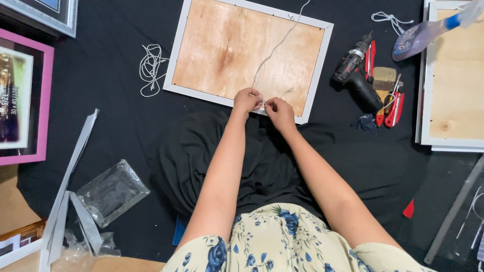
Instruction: Attaching a metal hanging wire to the back of a wooden picture frame by threading it through eyelets and securing it.
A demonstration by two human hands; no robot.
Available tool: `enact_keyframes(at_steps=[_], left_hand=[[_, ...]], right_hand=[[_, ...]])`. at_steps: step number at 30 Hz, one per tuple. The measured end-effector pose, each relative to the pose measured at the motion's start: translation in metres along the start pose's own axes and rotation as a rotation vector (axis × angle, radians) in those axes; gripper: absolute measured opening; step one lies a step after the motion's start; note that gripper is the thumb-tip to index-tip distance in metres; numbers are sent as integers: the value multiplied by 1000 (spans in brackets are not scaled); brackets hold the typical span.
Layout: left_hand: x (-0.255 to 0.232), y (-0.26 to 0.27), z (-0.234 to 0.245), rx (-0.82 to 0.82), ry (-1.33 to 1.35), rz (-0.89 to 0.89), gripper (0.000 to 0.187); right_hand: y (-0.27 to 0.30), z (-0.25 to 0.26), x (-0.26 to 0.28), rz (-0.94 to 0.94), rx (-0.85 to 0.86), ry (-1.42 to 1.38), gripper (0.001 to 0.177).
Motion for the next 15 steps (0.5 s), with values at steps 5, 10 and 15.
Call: enact_keyframes(at_steps=[5,10,15], left_hand=[[6,-6,1,-3,3,34,17],[8,-11,3,-37,35,52,16],[7,-8,0,39,95,41,22]], right_hand=[[-6,15,7,-234,159,-243,21],[-7,59,-6,-390,184,-201,30],[-14,89,-23,-106,108,560,41]])
Point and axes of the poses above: each hand's wrist, its own y-axis away from the middle knuckle, its own z-axis out of the back of the hand, x = y × z, the point moved 1 cm from there along -y, towards the middle knuckle, and after that the axes turned 13 degrees about -y, right-handed, at the moved point
